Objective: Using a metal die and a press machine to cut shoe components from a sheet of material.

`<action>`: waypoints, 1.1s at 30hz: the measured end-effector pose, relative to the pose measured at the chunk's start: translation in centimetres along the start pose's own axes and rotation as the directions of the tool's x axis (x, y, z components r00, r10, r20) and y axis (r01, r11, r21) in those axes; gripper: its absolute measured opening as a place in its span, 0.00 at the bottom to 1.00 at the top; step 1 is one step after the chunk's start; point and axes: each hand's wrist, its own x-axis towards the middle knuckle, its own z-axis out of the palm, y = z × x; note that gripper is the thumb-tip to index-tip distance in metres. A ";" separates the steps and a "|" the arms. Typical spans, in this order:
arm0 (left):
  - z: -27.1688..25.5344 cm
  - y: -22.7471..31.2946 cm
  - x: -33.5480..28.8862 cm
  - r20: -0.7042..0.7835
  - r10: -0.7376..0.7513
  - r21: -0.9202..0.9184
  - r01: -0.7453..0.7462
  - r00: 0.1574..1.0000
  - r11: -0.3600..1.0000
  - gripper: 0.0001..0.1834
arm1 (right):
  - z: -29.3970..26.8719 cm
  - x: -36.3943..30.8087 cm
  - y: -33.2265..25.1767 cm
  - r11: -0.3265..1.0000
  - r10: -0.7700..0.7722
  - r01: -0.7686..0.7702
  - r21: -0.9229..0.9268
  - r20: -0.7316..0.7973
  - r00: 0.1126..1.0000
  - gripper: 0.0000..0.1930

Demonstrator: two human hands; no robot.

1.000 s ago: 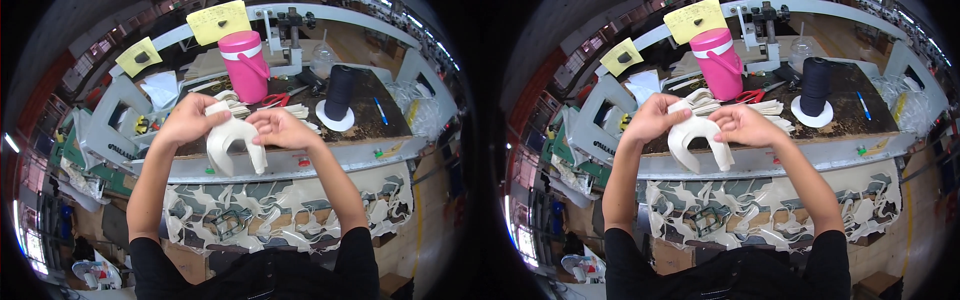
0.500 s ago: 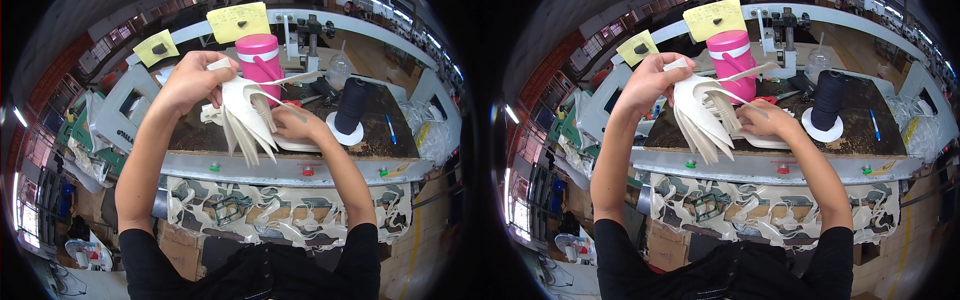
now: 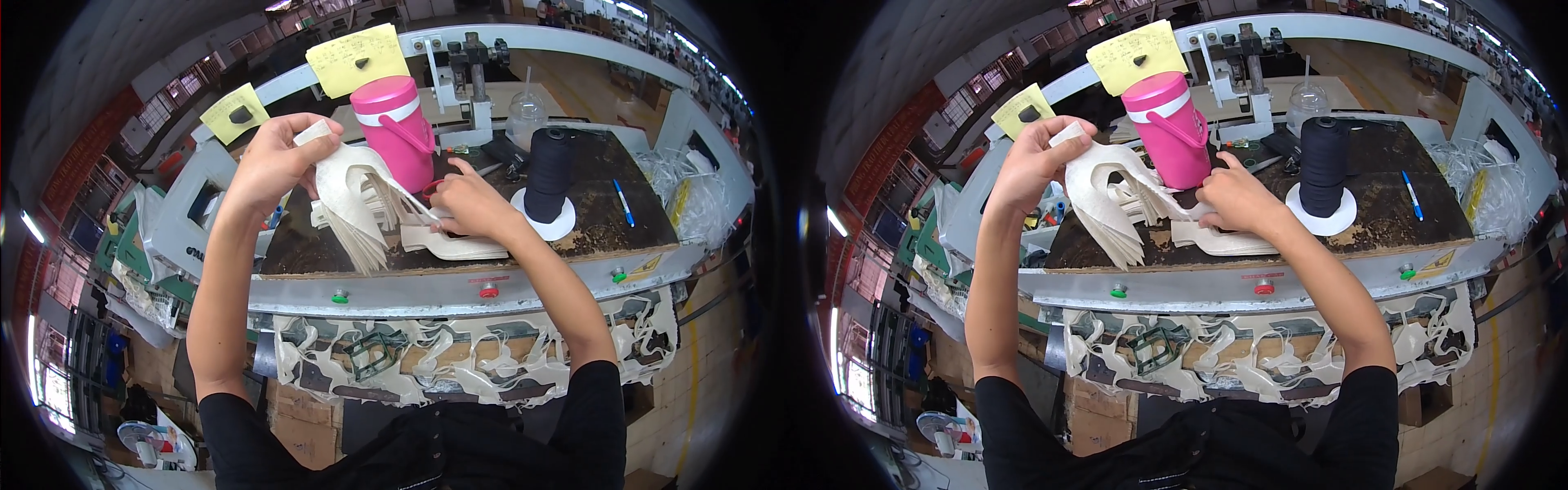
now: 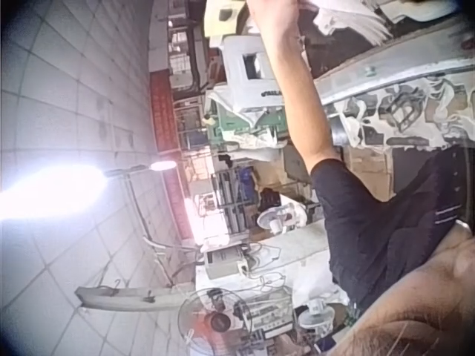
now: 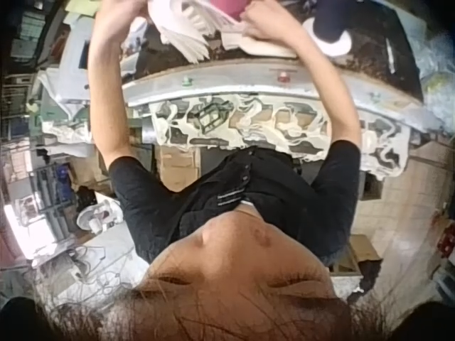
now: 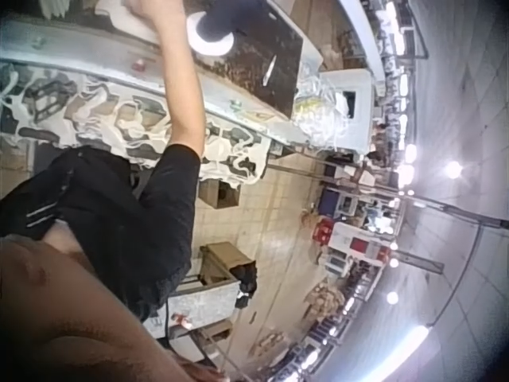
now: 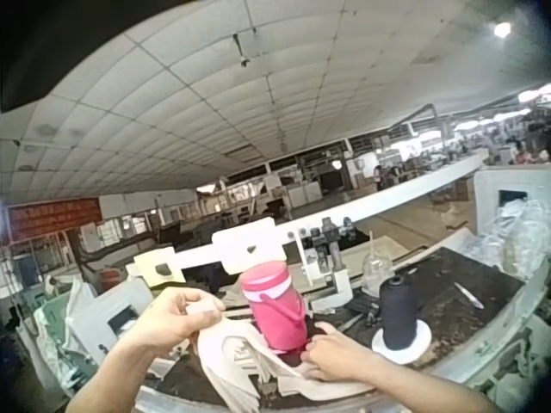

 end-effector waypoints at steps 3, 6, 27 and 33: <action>-0.5 -1.4 0.7 -0.027 -0.002 -0.023 0.002 1.000 1.000 0.14 | 0.6 -0.4 -0.4 0.990 0.087 -0.093 0.107 0.058 0.995 0.12; -1.1 -2.0 0.6 -0.012 -0.001 0.012 0.001 1.000 1.000 0.13 | 1.2 -1.5 -1.7 0.997 0.065 -0.068 0.041 0.053 0.996 0.11; 12.0 -1.4 5.4 0.183 0.267 -0.465 -0.155 0.946 0.871 0.11 | 6.5 -7.8 -9.5 0.974 0.225 -0.224 -0.045 0.010 0.974 0.44; 15.8 -10.1 4.6 0.214 0.057 -0.491 0.057 0.975 0.870 0.09 | 7.2 -8.1 -8.3 0.975 0.219 -0.219 -0.024 0.001 0.976 0.49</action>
